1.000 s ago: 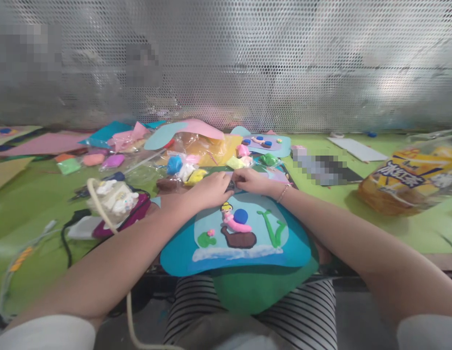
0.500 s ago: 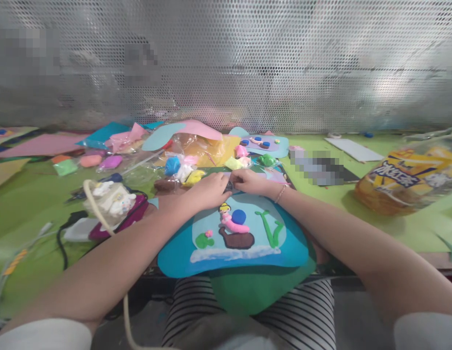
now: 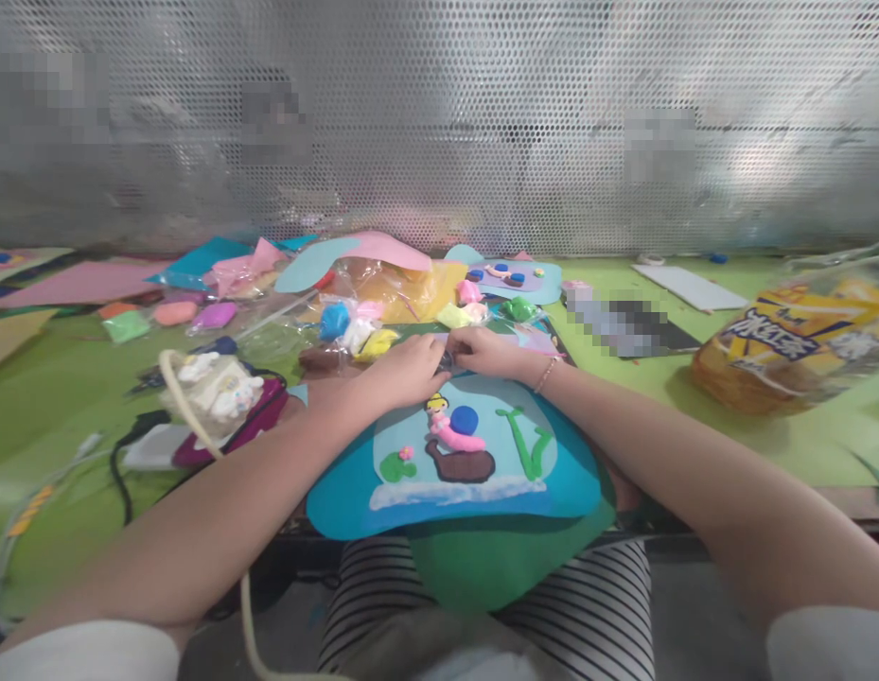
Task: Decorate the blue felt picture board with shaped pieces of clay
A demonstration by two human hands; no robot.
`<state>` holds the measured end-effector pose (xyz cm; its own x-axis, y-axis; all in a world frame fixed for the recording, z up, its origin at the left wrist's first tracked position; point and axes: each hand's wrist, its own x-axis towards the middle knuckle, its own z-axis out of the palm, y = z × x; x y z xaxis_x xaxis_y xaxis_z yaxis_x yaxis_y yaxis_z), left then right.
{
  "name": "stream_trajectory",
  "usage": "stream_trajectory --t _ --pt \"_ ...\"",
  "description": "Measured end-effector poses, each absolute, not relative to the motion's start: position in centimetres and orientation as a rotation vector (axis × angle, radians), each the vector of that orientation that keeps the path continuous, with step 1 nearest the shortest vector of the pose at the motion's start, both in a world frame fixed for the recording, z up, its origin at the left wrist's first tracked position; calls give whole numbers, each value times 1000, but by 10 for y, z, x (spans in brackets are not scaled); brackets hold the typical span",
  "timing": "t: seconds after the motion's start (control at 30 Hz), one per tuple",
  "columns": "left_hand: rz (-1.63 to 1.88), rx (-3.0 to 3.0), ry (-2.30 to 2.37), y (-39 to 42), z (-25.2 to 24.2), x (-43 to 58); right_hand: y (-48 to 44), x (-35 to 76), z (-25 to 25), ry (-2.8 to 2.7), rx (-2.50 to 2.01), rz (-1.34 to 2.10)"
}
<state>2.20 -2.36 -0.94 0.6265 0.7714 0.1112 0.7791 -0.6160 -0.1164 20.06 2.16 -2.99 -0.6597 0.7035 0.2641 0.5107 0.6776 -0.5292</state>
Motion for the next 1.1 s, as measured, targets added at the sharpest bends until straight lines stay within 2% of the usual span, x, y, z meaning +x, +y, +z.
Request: stream_trajectory --t 1.1 --pt "-54 -2672 -1284 -22 -12 22 20 200 -28 -2462 -932 529"
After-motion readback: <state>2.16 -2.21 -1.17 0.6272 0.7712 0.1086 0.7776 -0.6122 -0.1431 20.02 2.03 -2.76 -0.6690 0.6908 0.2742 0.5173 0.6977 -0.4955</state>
